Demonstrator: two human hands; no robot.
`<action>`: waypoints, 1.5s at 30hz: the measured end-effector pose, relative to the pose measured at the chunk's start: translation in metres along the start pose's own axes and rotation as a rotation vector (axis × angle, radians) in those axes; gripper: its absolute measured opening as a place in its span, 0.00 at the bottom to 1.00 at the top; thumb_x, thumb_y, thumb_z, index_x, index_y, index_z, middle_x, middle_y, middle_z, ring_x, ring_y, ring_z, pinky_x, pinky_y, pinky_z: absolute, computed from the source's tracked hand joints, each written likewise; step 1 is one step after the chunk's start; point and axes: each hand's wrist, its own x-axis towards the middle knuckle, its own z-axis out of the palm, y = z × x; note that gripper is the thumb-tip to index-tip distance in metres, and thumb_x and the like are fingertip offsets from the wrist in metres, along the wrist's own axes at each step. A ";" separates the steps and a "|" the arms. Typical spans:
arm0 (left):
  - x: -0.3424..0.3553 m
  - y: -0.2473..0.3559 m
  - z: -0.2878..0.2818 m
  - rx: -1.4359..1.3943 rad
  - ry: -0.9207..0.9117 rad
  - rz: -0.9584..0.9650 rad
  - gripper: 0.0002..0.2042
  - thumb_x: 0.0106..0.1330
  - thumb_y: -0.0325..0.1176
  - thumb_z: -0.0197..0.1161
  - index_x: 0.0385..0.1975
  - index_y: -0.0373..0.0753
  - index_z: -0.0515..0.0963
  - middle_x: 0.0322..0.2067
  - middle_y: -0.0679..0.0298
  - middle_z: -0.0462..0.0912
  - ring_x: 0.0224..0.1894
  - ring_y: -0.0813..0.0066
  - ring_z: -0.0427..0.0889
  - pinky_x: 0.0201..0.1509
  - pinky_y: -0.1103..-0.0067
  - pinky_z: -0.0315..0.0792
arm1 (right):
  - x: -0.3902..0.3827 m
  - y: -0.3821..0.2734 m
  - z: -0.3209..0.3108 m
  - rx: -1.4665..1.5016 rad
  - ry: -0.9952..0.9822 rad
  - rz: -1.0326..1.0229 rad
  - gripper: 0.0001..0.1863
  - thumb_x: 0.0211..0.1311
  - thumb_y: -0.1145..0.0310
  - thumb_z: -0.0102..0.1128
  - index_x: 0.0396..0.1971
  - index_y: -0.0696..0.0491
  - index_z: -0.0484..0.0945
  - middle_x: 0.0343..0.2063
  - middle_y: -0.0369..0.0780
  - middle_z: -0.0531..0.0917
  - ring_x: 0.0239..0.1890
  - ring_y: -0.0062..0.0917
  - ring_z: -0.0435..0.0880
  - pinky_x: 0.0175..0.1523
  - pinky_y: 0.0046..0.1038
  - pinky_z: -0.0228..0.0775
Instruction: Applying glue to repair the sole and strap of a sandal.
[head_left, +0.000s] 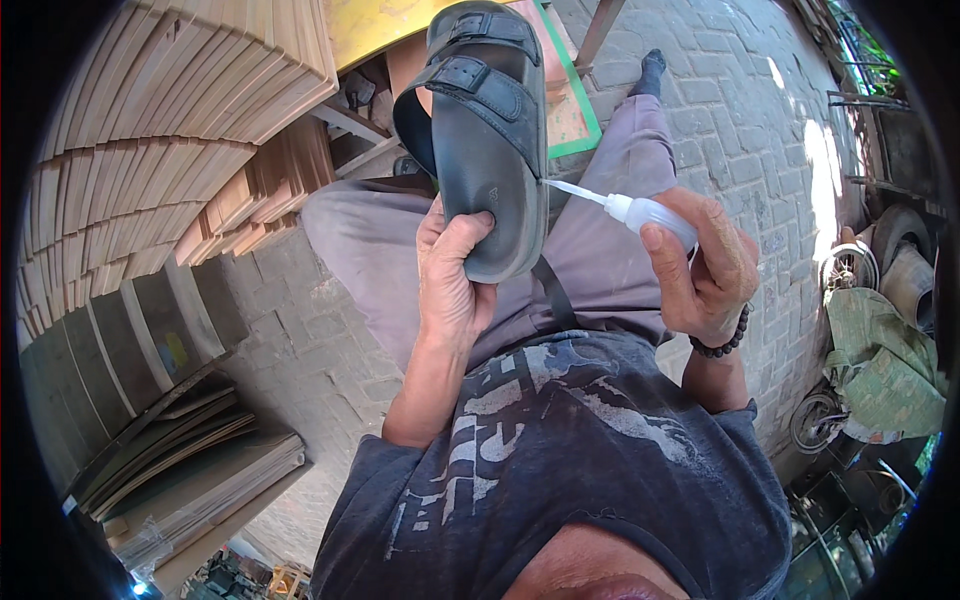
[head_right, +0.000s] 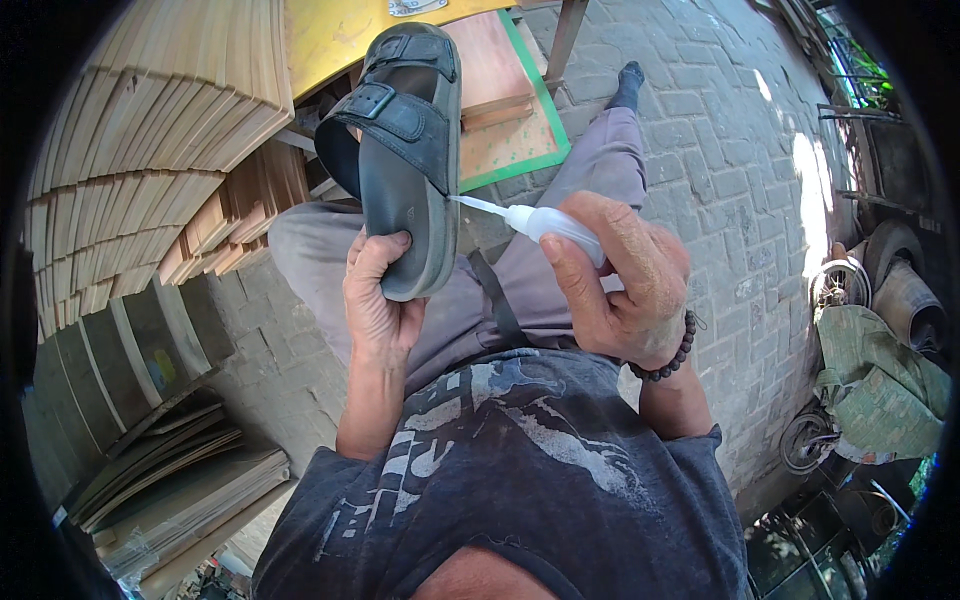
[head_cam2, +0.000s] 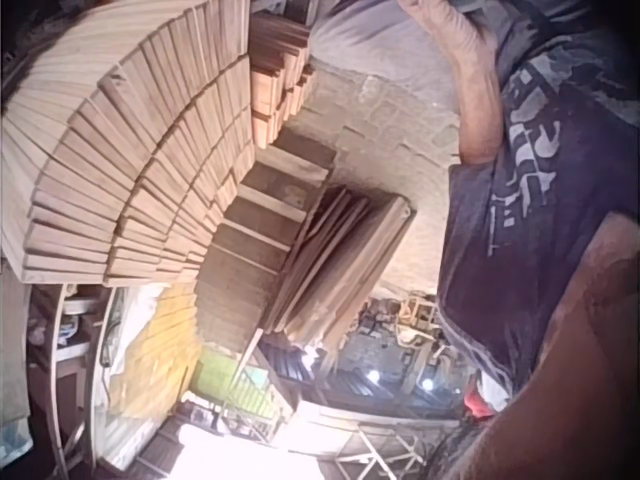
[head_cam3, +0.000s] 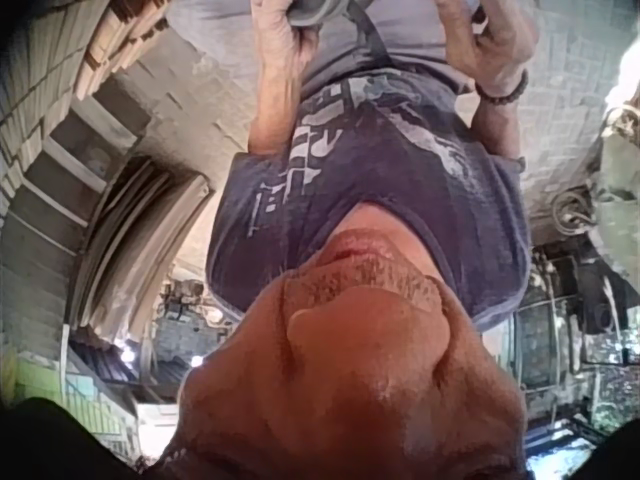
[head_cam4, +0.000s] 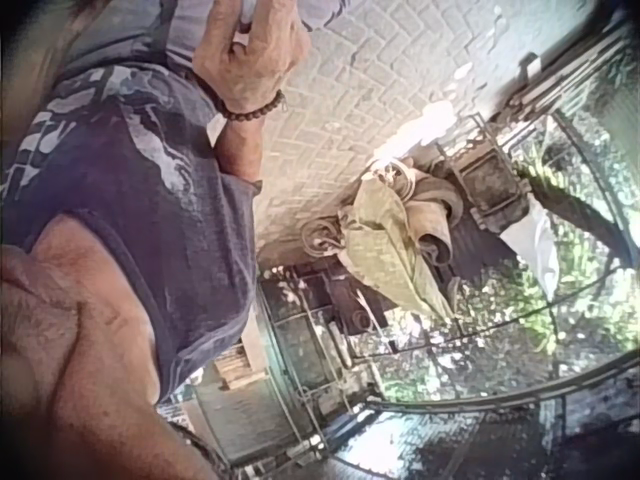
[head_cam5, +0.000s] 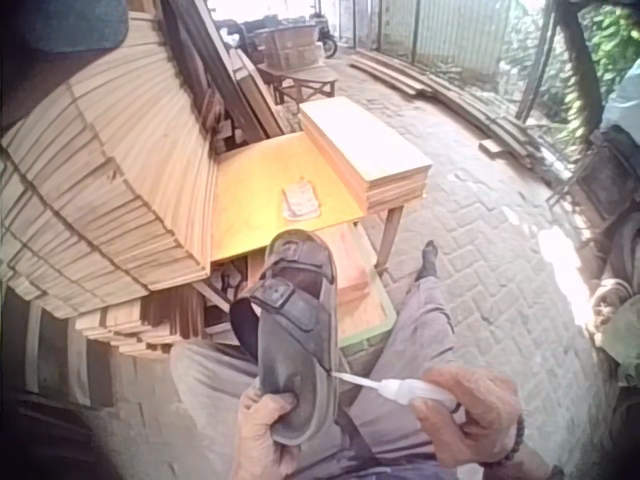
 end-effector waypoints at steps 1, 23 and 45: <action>0.000 0.000 0.000 0.001 -0.003 0.006 0.13 0.58 0.24 0.60 0.43 0.29 0.76 0.38 0.56 0.84 0.36 0.69 0.86 0.43 0.75 0.81 | 0.002 -0.001 0.000 -0.011 -0.012 0.012 0.12 0.55 0.75 0.68 0.38 0.61 0.80 0.30 0.41 0.84 0.19 0.24 0.78 0.23 0.24 0.67; -0.003 0.003 -0.002 0.011 -0.006 -0.026 0.13 0.55 0.24 0.60 0.41 0.28 0.77 0.36 0.56 0.82 0.36 0.69 0.84 0.44 0.75 0.79 | 0.018 0.008 0.001 -0.011 -0.008 0.047 0.10 0.56 0.73 0.68 0.37 0.60 0.80 0.27 0.39 0.82 0.17 0.20 0.74 0.22 0.22 0.62; -0.005 -0.001 -0.008 -0.034 -0.099 -0.026 0.17 0.56 0.20 0.57 0.48 0.28 0.75 0.40 0.56 0.83 0.39 0.73 0.85 0.46 0.77 0.81 | 0.032 0.018 0.003 -0.086 0.017 -0.005 0.09 0.62 0.72 0.66 0.38 0.60 0.80 0.23 0.36 0.79 0.18 0.11 0.68 0.21 0.18 0.53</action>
